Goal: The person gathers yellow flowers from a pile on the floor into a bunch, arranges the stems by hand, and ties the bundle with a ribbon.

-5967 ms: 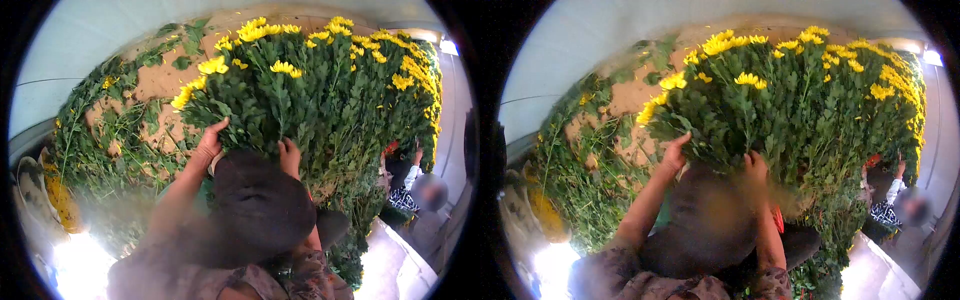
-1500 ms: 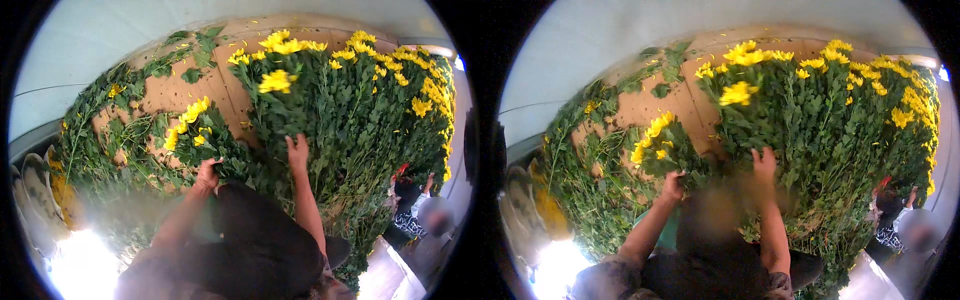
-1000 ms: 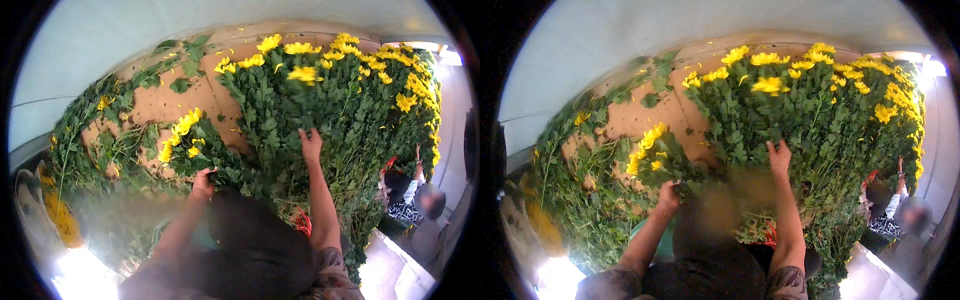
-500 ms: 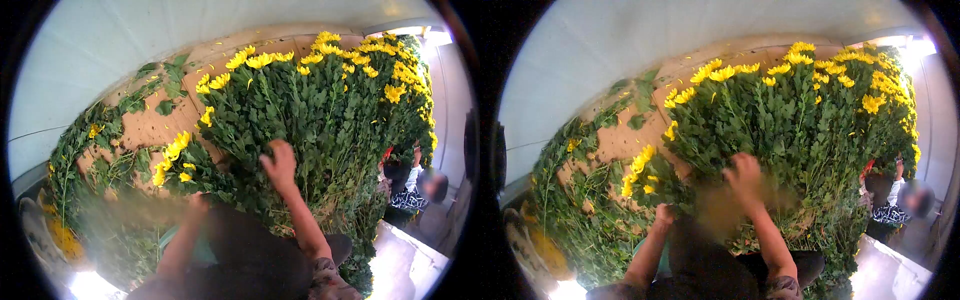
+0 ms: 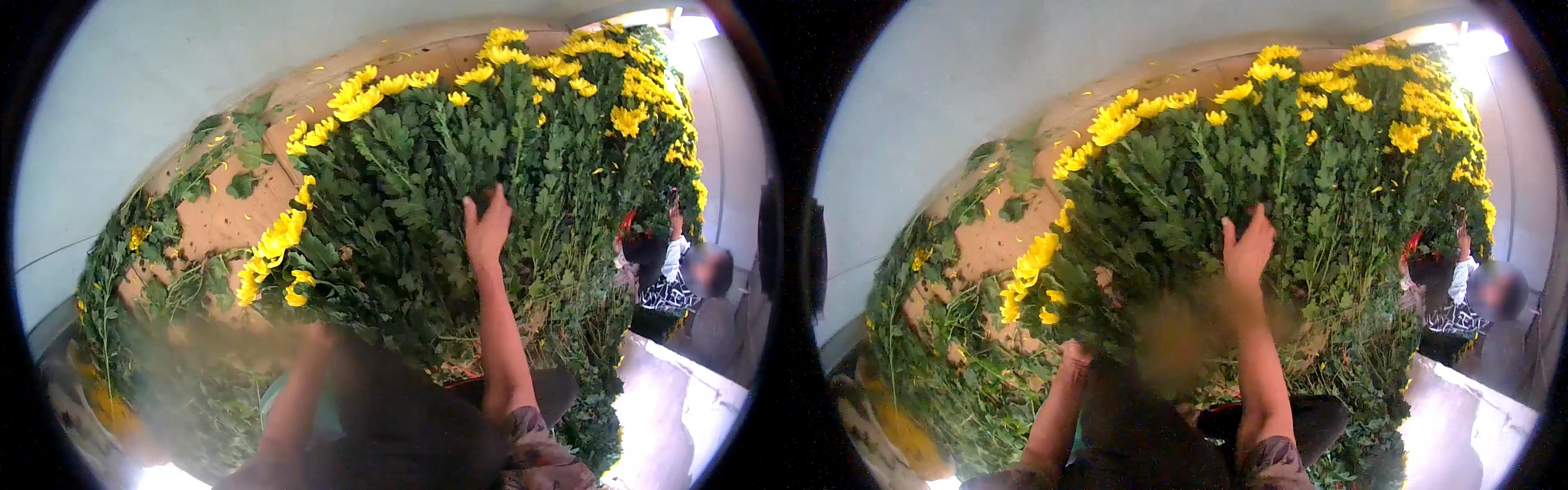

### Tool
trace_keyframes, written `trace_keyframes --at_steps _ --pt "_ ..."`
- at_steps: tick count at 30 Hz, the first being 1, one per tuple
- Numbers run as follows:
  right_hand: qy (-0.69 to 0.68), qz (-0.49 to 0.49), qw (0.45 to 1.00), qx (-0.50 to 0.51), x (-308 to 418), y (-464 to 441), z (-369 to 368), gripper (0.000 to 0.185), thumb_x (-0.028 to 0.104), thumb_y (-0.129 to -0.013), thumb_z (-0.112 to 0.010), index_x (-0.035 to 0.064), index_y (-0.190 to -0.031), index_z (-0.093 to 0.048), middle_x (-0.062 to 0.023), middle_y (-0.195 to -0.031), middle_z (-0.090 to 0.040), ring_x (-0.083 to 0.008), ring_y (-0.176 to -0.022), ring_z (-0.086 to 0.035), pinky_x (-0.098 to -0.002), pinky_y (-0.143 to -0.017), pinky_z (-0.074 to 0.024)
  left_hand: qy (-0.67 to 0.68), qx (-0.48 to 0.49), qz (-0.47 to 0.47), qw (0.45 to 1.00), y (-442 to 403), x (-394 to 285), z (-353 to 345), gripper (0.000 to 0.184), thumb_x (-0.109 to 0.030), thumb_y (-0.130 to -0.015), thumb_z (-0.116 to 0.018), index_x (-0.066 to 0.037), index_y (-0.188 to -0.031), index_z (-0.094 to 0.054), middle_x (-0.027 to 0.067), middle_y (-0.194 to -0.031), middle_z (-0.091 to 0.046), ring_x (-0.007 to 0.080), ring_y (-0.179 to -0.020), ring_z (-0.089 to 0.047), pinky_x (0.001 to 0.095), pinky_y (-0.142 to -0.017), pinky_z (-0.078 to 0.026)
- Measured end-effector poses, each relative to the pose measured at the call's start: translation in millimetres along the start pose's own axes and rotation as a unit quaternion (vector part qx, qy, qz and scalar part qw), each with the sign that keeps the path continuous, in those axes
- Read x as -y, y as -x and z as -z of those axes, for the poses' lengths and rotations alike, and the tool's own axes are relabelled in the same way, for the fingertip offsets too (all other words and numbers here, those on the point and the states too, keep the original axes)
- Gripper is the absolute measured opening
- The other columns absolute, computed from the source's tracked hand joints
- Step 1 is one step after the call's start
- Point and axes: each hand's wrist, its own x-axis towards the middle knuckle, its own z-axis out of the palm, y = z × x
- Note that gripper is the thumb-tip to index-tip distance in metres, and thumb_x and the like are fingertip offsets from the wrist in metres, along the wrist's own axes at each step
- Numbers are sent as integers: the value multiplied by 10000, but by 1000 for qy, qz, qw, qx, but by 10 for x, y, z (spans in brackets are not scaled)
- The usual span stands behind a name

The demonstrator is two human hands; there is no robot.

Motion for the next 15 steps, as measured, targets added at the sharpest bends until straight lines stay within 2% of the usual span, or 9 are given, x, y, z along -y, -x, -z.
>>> trace_keyframes --at_steps 1,2,4,5,8,9,12,13,15 --pt "-29 -111 993 37 -49 -24 -26 472 277 -811 -665 22 -1184 -529 -151 -1129 -548 -341 -1040 -511 -442 -869 -422 -5 -1 0 1000 1 3 -5 236 -139 -780 -584 -49 -998 -598 75 -912 -629 235 -820 -599 368 -735 -502" --pt "-31 -113 993 34 -99 -19 -14 472 277 -811 -665 22 -1184 -529 -151 -1129 -548 -341 -1040 -511 -442 -869 -422 -8 0 0 1000 6 -12 -3 238 -143 -781 -586 -51 -1000 -599 74 -915 -628 236 -824 -598 369 -739 -501" --pt "-155 -191 951 189 -11 -40 121 471 251 -779 -694 30 -1167 -546 -162 -1169 -528 -336 -1059 -507 -428 -880 -420 -11 1 -6 1000 5 -19 11 243 -150 -782 -590 -54 -1004 -600 73 -920 -627 237 -832 -596 370 -745 -498" --pt "-213 -146 958 121 -248 44 -26 441 254 -753 -714 39 -1109 -567 -177 -1183 -522 -314 -1062 -511 -404 -888 -417 -14 3 -10 1000 -6 -13 18 245 -154 -782 -592 -55 -1006 -600 72 -923 -627 237 -836 -595 371 -748 -497" --pt "-223 -92 962 127 -115 27 222 372 244 -748 -718 43 -1030 -582 -173 -1218 -507 -323 -1107 -490 -370 -915 -395 -32 13 -26 999 -63 0 23 251 -165 -783 -597 -60 -1012 -602 71 -932 -626 239 -848 -592 372 -758 -493" --pt "-258 -67 955 130 -85 19 243 369 229 -752 -717 37 -1020 -554 -149 -1228 -497 -289 -1150 -462 -338 -931 -372 -41 17 -31 999 -63 11 28 254 -169 -784 -599 -61 -1013 -602 70 -935 -625 239 -852 -591 373 -761 -491" --pt "-281 -171 917 225 18 -29 358 420 174 -769 -696 35 -1124 -521 -108 -1218 -501 -232 -1149 -455 -322 -929 -372 -86 29 -61 994 -118 15 27 261 -180 -785 -605 -66 -1019 -604 69 -943 -624 241 -864 -589 374 -771 -488" --pt "-283 -170 916 226 31 -41 357 420 174 -769 -696 35 -1124 -521 -108 -1218 -501 -232 -1149 -455 -322 -929 -372 -112 34 -78 990 -145 13 29 263 -184 -786 -607 -67 -1021 -604 68 -946 -624 242 -868 -588 375 -774 -486" --pt "-407 -151 898 77 43 -66 359 490 130 -791 -670 20 -1221 -463 -72 -1136 -533 -166 -1027 -494 -297 -866 -404 -159 44 -121 979 -229 21 -17 267 -192 -787 -611 -70 -1025 -605 67 -952 -623 243 -876 -586 376 -780 -484"
